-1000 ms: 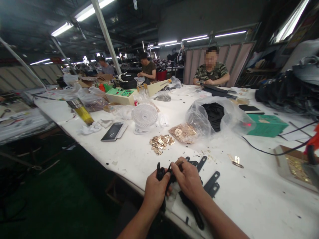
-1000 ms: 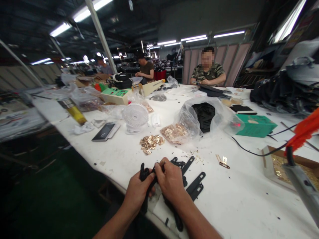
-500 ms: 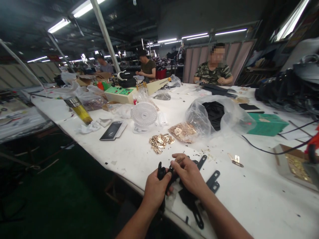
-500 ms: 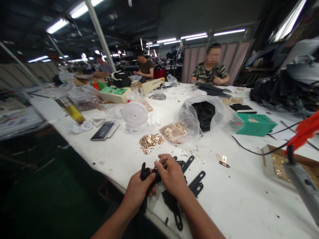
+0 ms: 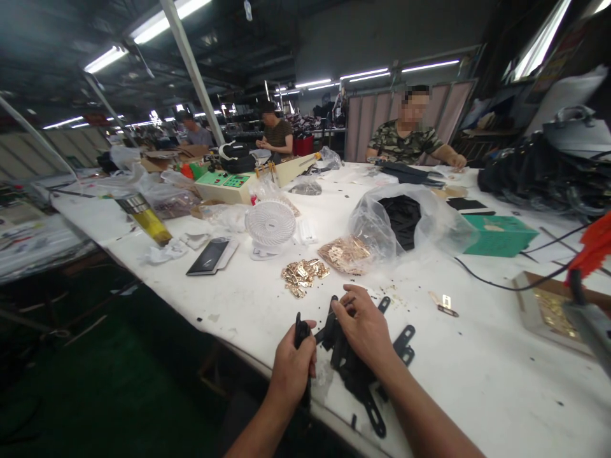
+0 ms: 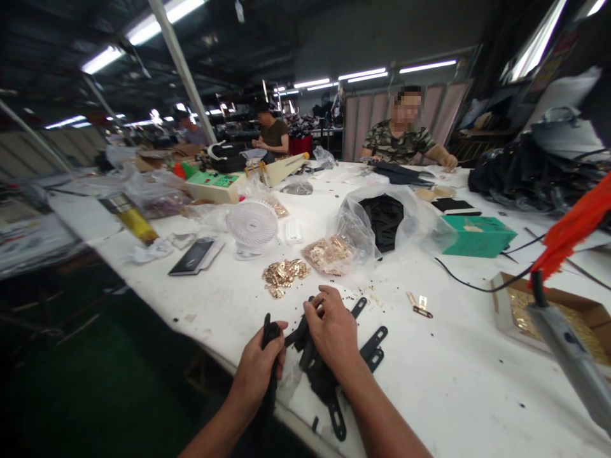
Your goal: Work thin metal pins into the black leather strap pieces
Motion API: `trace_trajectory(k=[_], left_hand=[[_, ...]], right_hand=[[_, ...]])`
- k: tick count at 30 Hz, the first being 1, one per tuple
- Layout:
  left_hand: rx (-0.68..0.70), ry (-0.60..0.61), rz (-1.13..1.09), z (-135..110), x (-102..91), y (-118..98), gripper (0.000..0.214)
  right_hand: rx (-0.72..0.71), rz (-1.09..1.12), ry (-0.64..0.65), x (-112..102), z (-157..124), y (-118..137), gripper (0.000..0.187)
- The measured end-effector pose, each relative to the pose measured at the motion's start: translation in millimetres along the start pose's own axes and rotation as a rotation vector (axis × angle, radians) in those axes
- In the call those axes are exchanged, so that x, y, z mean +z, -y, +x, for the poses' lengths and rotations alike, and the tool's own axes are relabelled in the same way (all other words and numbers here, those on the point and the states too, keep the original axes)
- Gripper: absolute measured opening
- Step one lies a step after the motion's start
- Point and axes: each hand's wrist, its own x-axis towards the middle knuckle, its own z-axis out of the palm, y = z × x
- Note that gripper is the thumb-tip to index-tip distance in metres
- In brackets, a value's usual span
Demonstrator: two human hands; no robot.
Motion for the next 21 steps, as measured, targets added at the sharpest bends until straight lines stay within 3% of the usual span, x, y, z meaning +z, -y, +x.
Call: trace_trajectory(k=[3, 6, 11, 14, 21], left_hand=[[-0.030, 0.062, -0.041, -1.0, -5.1, -0.2, 0.042], [-0.023, 0.080, -0.078, -0.7, -10.5, -6.9, 0.050], [0.277, -0.122, 0.110, 5.7, -17.7, -26.0, 0.043], [0.436, -0.194, 0.270, 10.5, -19.3, -24.4, 0.041], [0.322, -0.070, 0.372, 12.8, -25.2, 5.0, 0.040]], right_hand=[[-0.030, 0.092, -0.038, -2.4, -2.1, 9.5, 0.024], [0.048, 0.202, 0.076, -4.0, -5.3, 15.8, 0.028], [0.123, 0.291, 0.079, -2.4, -7.9, 13.5, 0.032], [0.154, 0.324, 0.062, -2.3, -7.4, 12.3, 0.032], [0.142, 0.289, 0.091, -1.8, -6.4, 13.6, 0.033]])
